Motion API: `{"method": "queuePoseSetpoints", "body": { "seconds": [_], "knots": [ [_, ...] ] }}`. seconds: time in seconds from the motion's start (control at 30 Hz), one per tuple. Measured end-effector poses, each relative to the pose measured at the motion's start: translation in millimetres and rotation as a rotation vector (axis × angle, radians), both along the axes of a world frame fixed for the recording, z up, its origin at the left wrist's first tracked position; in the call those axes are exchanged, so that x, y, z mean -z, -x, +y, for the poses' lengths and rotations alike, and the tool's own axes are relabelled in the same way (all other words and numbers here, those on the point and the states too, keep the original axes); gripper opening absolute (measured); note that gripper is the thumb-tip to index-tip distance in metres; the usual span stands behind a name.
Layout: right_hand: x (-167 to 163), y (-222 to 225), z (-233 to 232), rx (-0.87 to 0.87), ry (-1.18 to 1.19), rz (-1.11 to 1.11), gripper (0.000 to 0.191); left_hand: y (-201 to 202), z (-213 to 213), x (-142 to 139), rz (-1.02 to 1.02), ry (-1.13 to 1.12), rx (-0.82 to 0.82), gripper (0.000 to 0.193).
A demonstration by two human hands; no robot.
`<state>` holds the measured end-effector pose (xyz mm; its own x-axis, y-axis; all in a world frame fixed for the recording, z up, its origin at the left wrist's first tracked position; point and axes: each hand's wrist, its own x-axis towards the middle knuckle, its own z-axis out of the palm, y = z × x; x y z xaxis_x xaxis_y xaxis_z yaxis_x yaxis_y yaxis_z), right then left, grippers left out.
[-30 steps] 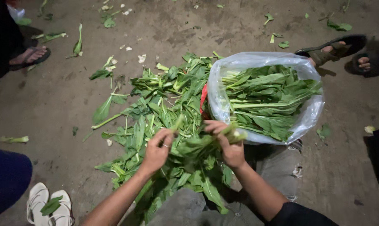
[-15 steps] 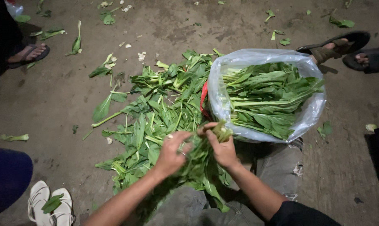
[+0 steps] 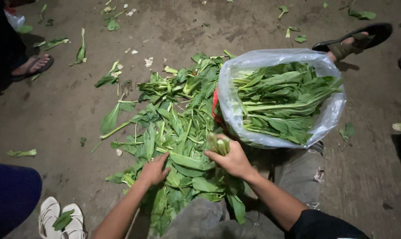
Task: The person sits on the ground sorting piles of leafy green vegetables, stripping off and discarding unwanted leaves and stems by hand, and placing the trimmed stalks into a plastic-lined basket beside them, occasionally gathering bunches together.
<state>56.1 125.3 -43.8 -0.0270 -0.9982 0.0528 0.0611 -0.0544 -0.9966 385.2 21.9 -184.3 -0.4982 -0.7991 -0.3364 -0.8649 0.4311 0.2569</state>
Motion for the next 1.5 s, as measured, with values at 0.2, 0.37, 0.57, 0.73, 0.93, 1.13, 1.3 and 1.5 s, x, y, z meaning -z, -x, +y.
{"method": "queuePoseSetpoints", "body": {
  "seconds": [0.2, 0.37, 0.57, 0.73, 0.93, 1.13, 1.3, 1.5],
  "knots": [
    [6, 1, 4, -0.097, -0.036, 0.052, 0.014, 17, -4, -15, -0.173, 0.069, 0.049, 0.062],
    [3, 2, 4, -0.063, 0.048, 0.069, 0.012, 23, -7, -6, -0.164, 0.193, 0.07, 0.046],
    [0, 4, 4, -0.039, 0.035, 0.121, 0.014, 19, -7, -11, 0.014, 0.155, 0.215, 0.061],
    [1, 2, 4, -0.034, 0.034, 0.144, 0.015, 14, -5, -36, -0.108, -0.069, 0.109, 0.067],
    [4, 3, 3, -0.036, 0.025, 0.093, 0.014, -19, -21, -38, -0.051, -0.051, 0.073, 0.064],
    [5, 3, 2, -0.029, 0.03, 0.071, 0.014, -46, -34, -25, 0.249, -0.274, -0.201, 0.032],
    [1, 0, 0, -0.043, 0.018, 0.099, 0.014, -40, -54, -60, 0.583, -0.364, -0.398, 0.031],
    [-8, -6, 3, -0.011, 0.296, 0.233, 0.027, 47, -36, -152, 0.759, -0.299, -0.22, 0.033]
  ]
}}
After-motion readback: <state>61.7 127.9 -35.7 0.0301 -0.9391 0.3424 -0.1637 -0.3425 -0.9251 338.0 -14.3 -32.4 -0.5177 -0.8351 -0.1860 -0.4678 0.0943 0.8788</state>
